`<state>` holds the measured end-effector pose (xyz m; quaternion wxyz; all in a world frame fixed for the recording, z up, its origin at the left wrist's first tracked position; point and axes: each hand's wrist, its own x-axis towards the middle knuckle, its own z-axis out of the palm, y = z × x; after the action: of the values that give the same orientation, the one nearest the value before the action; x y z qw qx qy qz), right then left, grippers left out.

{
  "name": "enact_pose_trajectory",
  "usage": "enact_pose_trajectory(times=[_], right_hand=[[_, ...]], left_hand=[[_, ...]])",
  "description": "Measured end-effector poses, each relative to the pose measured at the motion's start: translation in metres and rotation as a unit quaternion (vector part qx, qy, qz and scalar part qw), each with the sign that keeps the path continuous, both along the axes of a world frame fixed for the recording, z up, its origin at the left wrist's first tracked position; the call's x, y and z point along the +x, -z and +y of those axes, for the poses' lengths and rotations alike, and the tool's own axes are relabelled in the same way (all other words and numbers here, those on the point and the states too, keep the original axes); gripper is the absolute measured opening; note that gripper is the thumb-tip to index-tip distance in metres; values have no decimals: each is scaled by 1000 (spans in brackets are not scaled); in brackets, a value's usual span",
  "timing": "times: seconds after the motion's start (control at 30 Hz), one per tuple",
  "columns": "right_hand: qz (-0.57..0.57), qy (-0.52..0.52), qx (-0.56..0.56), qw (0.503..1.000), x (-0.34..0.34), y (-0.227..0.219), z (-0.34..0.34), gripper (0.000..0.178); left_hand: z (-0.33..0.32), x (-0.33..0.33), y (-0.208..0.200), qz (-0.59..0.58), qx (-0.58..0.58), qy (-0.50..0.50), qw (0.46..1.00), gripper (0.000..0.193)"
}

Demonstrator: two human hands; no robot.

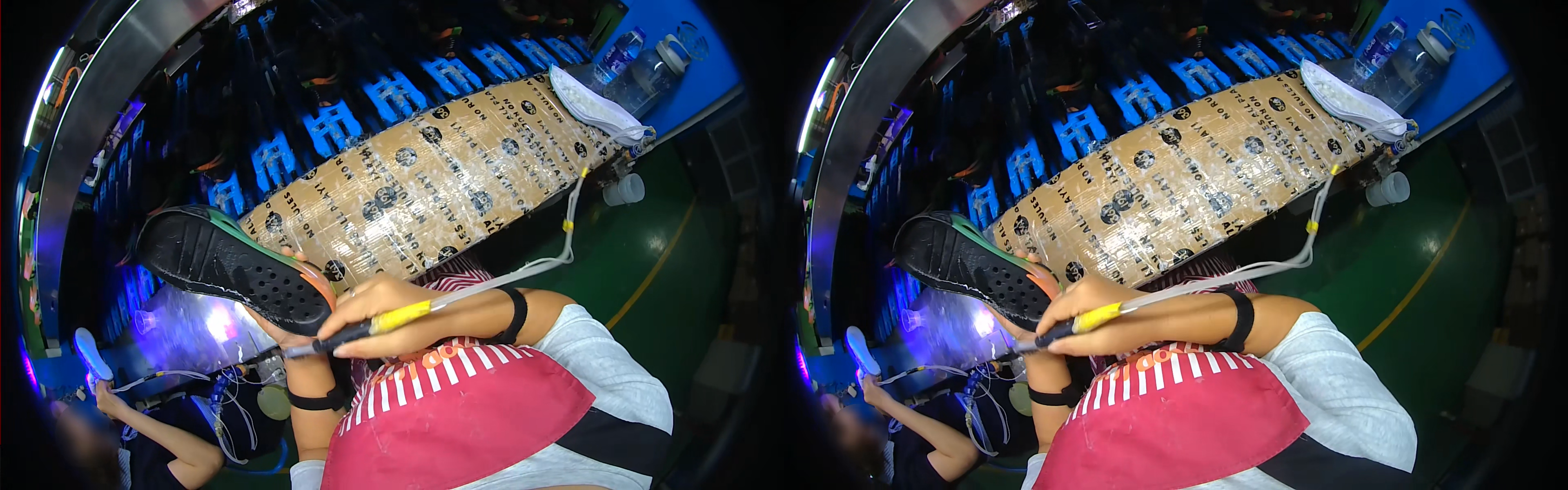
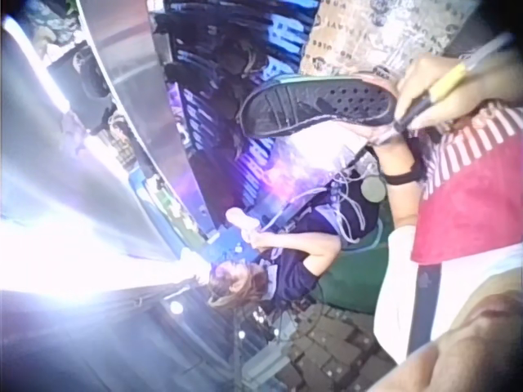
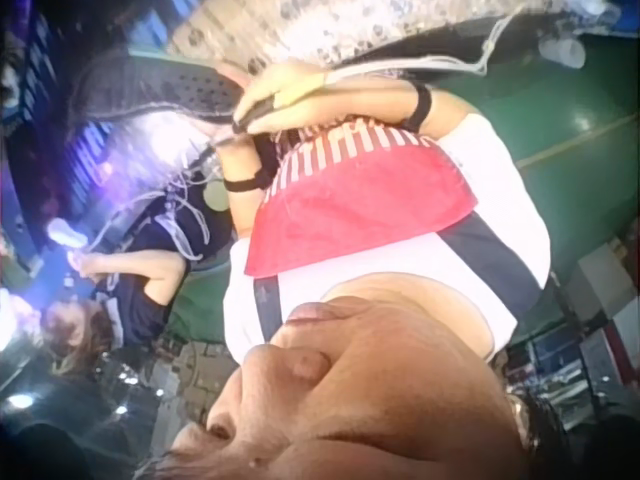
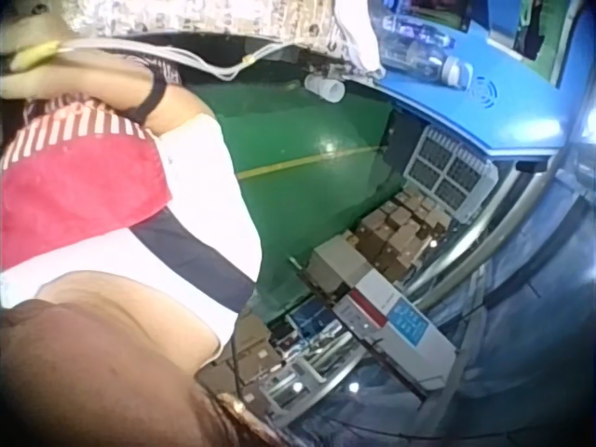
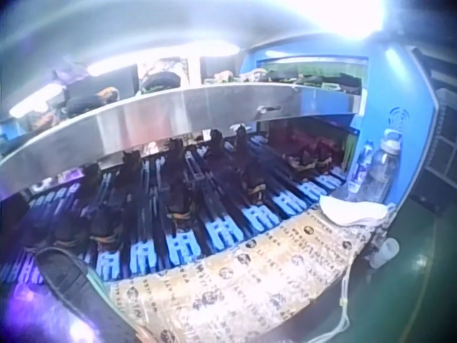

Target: Apply adhesive or primer to the perimeter of shoe soles using a brush and a pressurized applicator tool.

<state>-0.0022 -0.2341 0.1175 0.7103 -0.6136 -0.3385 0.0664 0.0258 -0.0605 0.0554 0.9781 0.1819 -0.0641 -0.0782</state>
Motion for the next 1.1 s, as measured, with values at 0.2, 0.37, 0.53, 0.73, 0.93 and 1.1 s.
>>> enact_pose_trajectory(times=[0.2, 0.37, 0.53, 0.73, 0.93, 1.1], right_hand=[[-48, 32, -93, 994, 2, 4, -5, 25], [-28, -26, -32, 999, 1, 0, -9, 26], [-48, 0, -133, 990, -1, 5, -16, 26], [-102, 99, -135, 981, -1, 13, -17, 27], [-63, -7, -87, 994, -1, 11, -26, 28], [-96, 67, -117, 986, -2, 25, -20, 28]], left_hand=[[15, 6, -7, -7, 66, 40, 997, 58], [23, 6, -9, -13, 88, 53, 995, 65], [28, 9, -16, 45, 148, 55, 986, 87], [29, 15, -22, 2, 128, 135, 983, 83], [49, 23, -12, 58, 190, 110, 974, 58], [38, 31, -24, 33, 227, 124, 965, 57]])
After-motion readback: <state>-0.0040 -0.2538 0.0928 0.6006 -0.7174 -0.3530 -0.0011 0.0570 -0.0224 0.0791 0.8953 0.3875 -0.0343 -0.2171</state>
